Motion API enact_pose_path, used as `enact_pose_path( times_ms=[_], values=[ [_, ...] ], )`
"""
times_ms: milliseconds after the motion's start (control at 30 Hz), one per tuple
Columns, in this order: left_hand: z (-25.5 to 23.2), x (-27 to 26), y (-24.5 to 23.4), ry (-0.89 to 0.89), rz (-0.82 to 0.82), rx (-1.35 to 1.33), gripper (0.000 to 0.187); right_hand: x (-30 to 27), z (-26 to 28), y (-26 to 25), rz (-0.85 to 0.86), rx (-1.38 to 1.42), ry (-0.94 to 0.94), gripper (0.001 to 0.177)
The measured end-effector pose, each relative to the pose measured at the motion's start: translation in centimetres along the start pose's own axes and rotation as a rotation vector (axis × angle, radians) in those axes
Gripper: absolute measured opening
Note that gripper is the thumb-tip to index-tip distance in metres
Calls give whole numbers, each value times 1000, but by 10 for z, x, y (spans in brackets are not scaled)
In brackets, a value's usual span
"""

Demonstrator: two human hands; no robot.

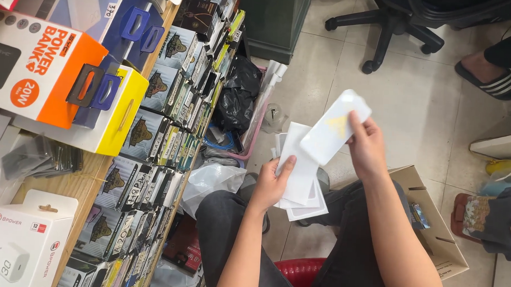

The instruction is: Packaging mobile phone screen protectors into protective sleeves and retail boxes.

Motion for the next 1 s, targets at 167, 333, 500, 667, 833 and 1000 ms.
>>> enact_pose_path(
  times_ms=[167,333,500,667,833,1000],
  values=[
    [25,4,4,-3,15,-92,45,-43,41,37,135,-219,-54,30],
    [4,0,3,15,26,-94,43,-55,54,47,156,-291,-109,28],
    [12,2,3,51,15,-66,41,-54,55,48,194,-353,-193,24],
    [41,13,0,66,-64,-78,41,-48,40,46,368,-519,-335,53],
    [-17,-3,-13,103,-160,-80,41,-86,54,78,618,-645,-197,53],
    [-38,-4,-23,110,-236,-90,40,-107,51,95,923,-634,-54,50]
  ],
)
Point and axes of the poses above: each hand's wrist, its own x-axis towards the middle knuckle, its own y-axis out of the palm, z = x × y, the point moved 7 cm from there along x, towards the middle knuckle, and after that the axes turned 8 degrees about -z, right-handed, at the moved point
